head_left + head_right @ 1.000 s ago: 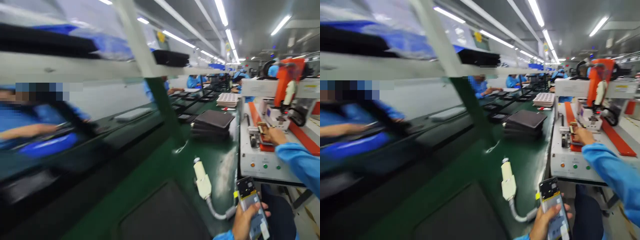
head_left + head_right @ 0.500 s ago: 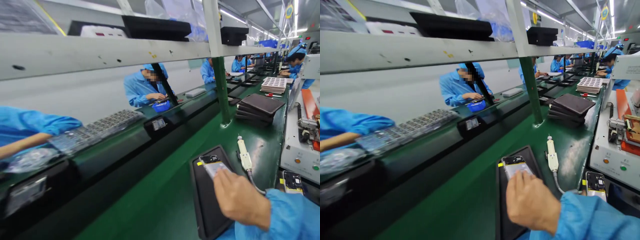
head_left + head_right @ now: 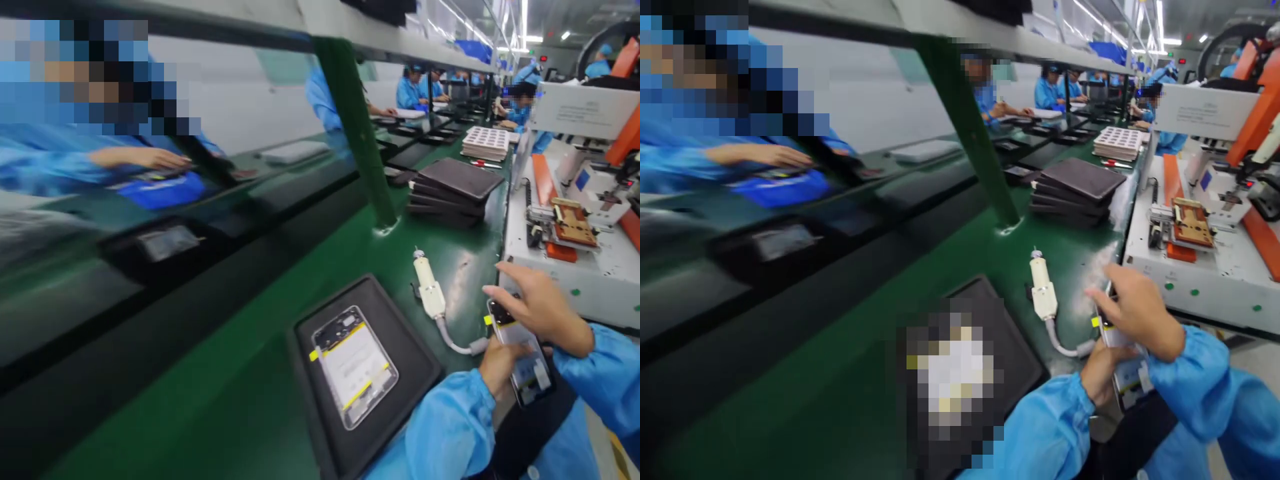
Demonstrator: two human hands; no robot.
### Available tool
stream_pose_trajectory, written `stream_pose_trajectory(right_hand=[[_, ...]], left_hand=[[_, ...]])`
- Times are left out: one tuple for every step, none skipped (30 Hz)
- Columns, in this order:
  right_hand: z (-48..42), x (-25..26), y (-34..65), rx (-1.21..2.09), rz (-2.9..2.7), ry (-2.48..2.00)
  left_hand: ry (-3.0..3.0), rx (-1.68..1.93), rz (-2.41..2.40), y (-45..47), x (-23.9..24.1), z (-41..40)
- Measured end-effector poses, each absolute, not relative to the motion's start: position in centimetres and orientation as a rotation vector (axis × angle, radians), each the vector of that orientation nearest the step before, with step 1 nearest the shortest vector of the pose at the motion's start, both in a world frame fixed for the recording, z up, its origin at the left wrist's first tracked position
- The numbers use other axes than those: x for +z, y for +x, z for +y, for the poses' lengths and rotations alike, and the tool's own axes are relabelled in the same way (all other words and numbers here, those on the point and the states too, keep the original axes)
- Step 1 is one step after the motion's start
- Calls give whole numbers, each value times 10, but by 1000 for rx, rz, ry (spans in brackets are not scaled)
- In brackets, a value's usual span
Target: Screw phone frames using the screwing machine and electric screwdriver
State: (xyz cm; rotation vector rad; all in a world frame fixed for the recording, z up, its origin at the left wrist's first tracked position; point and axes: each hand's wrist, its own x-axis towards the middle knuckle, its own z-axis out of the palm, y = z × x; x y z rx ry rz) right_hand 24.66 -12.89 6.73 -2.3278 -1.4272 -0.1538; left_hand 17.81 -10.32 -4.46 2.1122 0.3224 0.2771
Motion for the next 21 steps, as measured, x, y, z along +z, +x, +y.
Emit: stream_pose_trajectory(right_hand=[[-139, 62, 258, -126, -1330, -2433], [-146, 54, 262, -69, -1262, -2518], [-151, 45, 261, 5, -1215, -2578], [-153, 35, 256, 78, -1171, -2610], [-153, 26, 249, 134, -1131, -2615], [-151, 18, 241, 156, -1099, -2593], [-149, 12, 234, 145, -1081, -2546], [-146, 8, 231, 109, -1076, -2482], [-144, 7, 233, 55, -1089, -2402], [-144, 9, 240, -16, -1113, -2317], [-144, 15, 253, -106, -1135, -2236], [-146, 24, 271, -209, -1141, -2171], [-149, 37, 295, -324, -1122, -2129], [-152, 52, 322, -443, -1080, -2110], [-155, 68, 351, -557, -1016, -2116], [-157, 83, 382, -642, -936, -2147], [-158, 98, 411, -689, -866, -2191], [-157, 110, 438, -691, -806, -2264], [-155, 119, 462, -666, -746, -2350], [-152, 124, 482, -625, -693, -2433], [-148, 126, 497, -582, -643, -2504]], left_hand=[[1842, 250, 321, 176, -47, -105], [1546, 221, 318, 173, -48, -107], [1280, 199, 314, 171, -48, -107], [1063, 185, 311, 170, -47, -107], [938, 185, 314, 168, -46, -106], [922, 197, 315, 168, -46, -105], [953, 217, 316, 167, -45, -103], [1012, 221, 311, 166, -46, -102], [1086, 207, 303, 165, -48, -100], [1163, 180, 285, 164, -50, -98], [1248, 143, 259, 162, -54, -97], [1345, 93, 228, 160, -58, -96], [1468, 37, 190, 158, -61, -95], [1610, -22, 149, 157, -65, -95], [1759, -84, 107, 157, -68, -94], [1914, -162, 70, 158, -70, -94], [2048, -254, 51, 161, -73, -93], [2140, -344, 45, 165, -74, -92], [2190, -416, 55, 169, -76, -91], [2209, -465, 74, 173, -77, -89], [2211, -487, 91, 176, -78, -87]])
